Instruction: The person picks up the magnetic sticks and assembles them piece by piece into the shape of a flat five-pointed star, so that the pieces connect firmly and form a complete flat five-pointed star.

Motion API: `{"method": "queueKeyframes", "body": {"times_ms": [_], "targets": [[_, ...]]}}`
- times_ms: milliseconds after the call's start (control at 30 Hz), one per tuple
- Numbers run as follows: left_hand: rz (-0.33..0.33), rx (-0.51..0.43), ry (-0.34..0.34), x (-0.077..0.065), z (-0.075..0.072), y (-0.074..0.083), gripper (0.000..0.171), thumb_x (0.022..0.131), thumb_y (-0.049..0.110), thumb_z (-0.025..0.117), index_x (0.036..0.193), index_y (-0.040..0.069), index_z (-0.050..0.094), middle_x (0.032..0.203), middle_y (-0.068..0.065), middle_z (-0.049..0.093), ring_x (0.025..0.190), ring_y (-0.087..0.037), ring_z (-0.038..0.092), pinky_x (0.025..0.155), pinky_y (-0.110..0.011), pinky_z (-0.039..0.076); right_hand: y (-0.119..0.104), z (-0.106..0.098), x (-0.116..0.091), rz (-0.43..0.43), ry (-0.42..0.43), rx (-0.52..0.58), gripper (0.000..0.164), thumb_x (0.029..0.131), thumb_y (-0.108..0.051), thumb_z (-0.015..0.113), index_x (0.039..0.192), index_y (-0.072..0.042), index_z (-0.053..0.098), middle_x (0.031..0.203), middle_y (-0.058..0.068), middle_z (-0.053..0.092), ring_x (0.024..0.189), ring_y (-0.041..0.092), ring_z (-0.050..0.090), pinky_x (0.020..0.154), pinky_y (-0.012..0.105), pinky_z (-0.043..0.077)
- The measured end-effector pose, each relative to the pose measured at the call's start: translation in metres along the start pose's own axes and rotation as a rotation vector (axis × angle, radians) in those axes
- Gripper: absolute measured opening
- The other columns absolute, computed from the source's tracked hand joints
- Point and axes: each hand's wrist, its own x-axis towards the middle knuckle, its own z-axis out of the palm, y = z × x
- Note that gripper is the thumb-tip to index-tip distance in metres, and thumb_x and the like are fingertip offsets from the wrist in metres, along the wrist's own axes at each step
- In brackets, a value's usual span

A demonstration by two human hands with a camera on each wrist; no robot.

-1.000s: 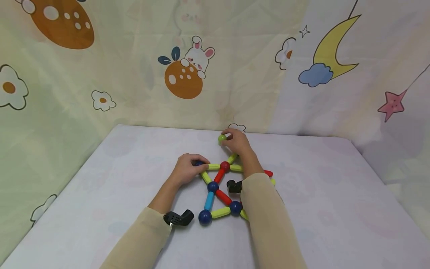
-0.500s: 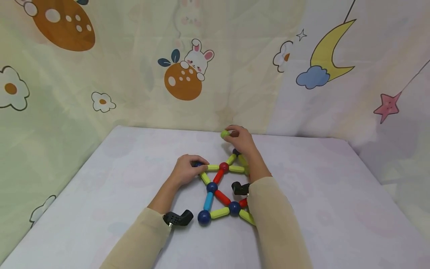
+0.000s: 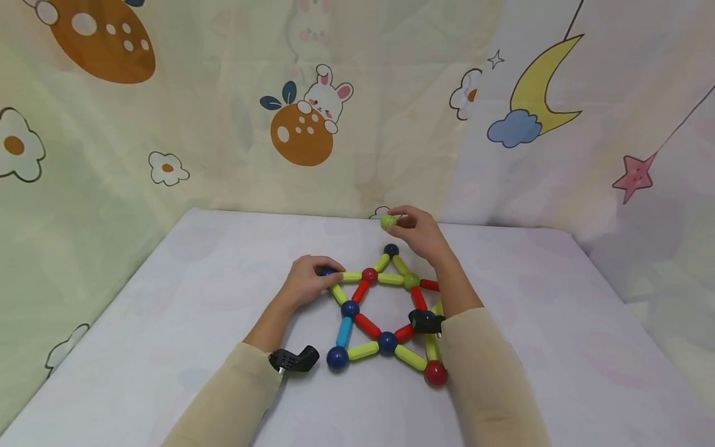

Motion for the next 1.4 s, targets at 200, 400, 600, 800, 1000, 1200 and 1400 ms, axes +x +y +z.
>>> {"method": "queueKeyframes", "body": {"times_ms": [200,400,600,800,1000,1200,1400], "targets": [[0.002,0.004,-0.004,0.0,0.0,0.001,0.017,0.091,0.034,0.073,0.103,0.025,0.082,0.112,0.001,0.077,0.117,-0.028,0.059,0.112,-0.053,0.036,0.005,-0.015,-0.017,0.007,0.021,-0.03,0.044,0.102,-0.028,0.065,0.144,-0.017,0.057,0.141,0.02,0.059,0.133,0.039,0.053,0.113,0.063,0.042],[0.004,-0.002,-0.002,0.0,0.001,0.001,0.017,0.091,0.033,0.073,0.103,0.024,0.082,0.112,0.0,0.077,0.116,-0.028,0.06,0.114,-0.054,0.034,0.014,-0.025,-0.034,0.017,0.032,-0.038,0.046,0.102,-0.033,0.064,0.145,-0.017,0.056,0.142,0.02,0.059,0.131,0.04,0.054,0.111,0.062,0.043],[-0.009,-0.005,0.0,0.001,0.003,0.002,0.017,0.092,0.033,0.073,0.103,0.024,0.082,0.113,0.0,0.077,0.119,-0.029,0.057,0.112,-0.055,0.036,0.029,-0.034,-0.052,0.019,0.034,-0.037,0.049,0.103,-0.039,0.062,0.146,-0.016,0.054,0.142,0.019,0.059,0.127,0.038,0.058,0.107,0.057,0.049],[-0.01,0.0,-0.001,0.0,0.003,0.002,0.017,0.091,0.034,0.073,0.103,0.024,0.082,0.112,0.0,0.077,0.117,-0.029,0.058,0.111,-0.054,0.037,0.041,-0.043,-0.07,0.039,0.04,-0.055,0.053,0.104,-0.04,0.059,0.151,-0.016,0.051,0.143,0.02,0.058,0.127,0.039,0.059,0.106,0.057,0.051],[-0.006,0.005,0.005,-0.001,0.003,0.002,0.018,0.091,0.034,0.073,0.103,0.024,0.082,0.113,0.0,0.077,0.118,-0.029,0.058,0.111,-0.055,0.037,0.05,-0.051,-0.084,0.045,0.059,-0.085,0.053,0.105,-0.04,0.058,0.151,-0.015,0.05,0.142,0.021,0.059,0.123,0.038,0.06,0.1,0.048,0.054],[0.004,0.01,0.003,-0.001,0.005,0.0,0.019,0.093,0.034,0.072,0.105,0.023,0.082,0.113,0.001,0.077,0.117,-0.028,0.059,0.112,-0.055,0.037,0.061,-0.058,-0.097,0.066,0.061,-0.083,0.054,0.105,-0.038,0.057,0.152,-0.011,0.048,0.142,0.023,0.057,0.121,0.039,0.061,0.091,0.03,0.059],[0.018,0.017,0.015,-0.002,0.003,0.002,0.019,0.093,0.033,0.071,0.104,0.022,0.082,0.111,0.0,0.077,0.114,-0.028,0.059,0.112,-0.056,0.036,0.07,-0.061,-0.106,0.093,0.068,-0.068,0.054,0.105,-0.038,0.058,0.15,-0.01,0.049,0.14,0.024,0.058,0.114,0.035,0.065,0.086,0.026,0.06]]}}
